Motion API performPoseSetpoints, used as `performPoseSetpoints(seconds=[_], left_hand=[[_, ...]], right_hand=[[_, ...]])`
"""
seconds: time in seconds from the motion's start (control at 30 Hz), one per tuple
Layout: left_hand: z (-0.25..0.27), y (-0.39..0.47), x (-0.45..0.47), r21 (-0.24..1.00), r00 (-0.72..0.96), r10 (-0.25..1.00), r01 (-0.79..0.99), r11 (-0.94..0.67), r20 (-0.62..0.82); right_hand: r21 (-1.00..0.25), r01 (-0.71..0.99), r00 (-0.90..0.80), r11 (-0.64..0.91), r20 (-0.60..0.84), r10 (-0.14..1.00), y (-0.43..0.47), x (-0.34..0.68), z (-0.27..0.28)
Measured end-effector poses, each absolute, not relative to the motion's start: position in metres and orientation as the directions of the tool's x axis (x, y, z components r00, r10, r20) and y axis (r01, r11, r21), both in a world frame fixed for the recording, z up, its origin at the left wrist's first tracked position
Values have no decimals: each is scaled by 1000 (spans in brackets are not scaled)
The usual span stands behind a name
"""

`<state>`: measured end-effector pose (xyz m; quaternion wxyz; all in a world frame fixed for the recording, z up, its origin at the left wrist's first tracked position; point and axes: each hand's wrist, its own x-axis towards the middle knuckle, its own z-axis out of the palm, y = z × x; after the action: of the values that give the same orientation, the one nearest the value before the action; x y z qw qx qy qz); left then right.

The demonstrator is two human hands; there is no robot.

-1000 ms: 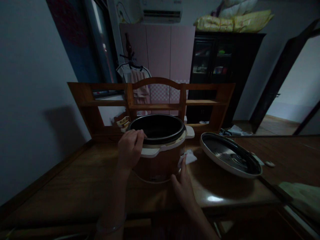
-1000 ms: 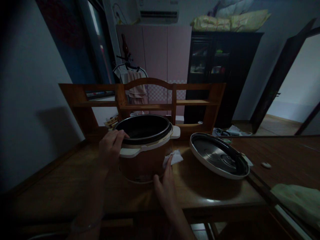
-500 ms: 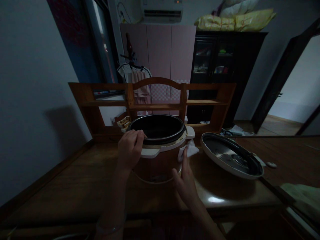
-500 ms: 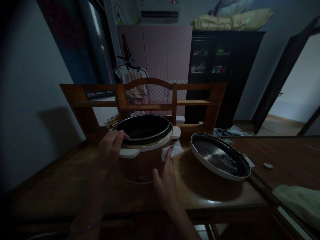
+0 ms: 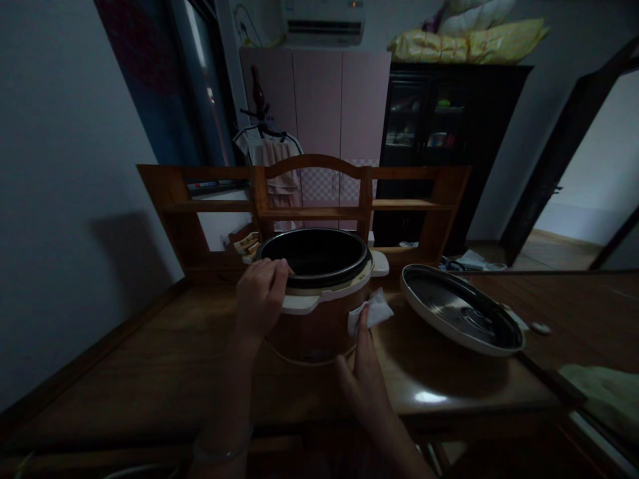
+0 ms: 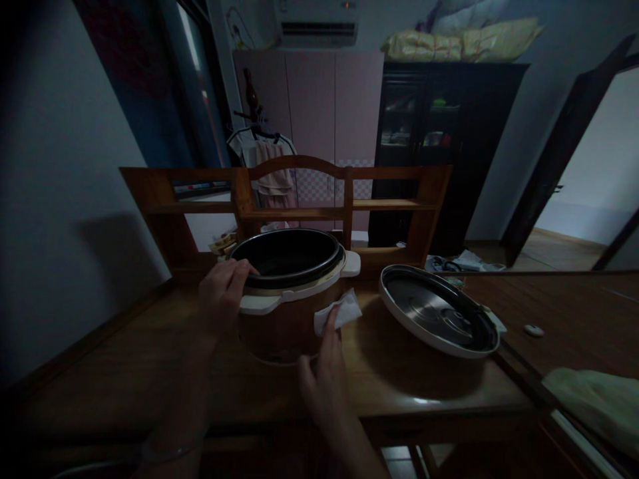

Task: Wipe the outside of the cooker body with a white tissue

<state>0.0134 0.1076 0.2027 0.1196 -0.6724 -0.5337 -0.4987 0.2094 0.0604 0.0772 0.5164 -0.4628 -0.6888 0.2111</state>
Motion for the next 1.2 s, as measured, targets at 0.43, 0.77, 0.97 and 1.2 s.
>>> performPoseSetpoints(seconds=[0.43,0.77,0.97,1.2], left_hand=[[203,108,13,374,-71,601,839,-396,796],[203,108,14,370,-73,592,839,-398,803],[204,107,14,373,-67,605,839,-397,793],[203,107,14,370,-65,602,839,-399,796]], right_hand=[[-795,417,-69,441,456,887,59,214,46],[-793,462,-88,397,405,910,58,218,24],[-782,490,-99,385,389,916,61,218,23],[-779,490,-98,392,398,912,60,219,19]])
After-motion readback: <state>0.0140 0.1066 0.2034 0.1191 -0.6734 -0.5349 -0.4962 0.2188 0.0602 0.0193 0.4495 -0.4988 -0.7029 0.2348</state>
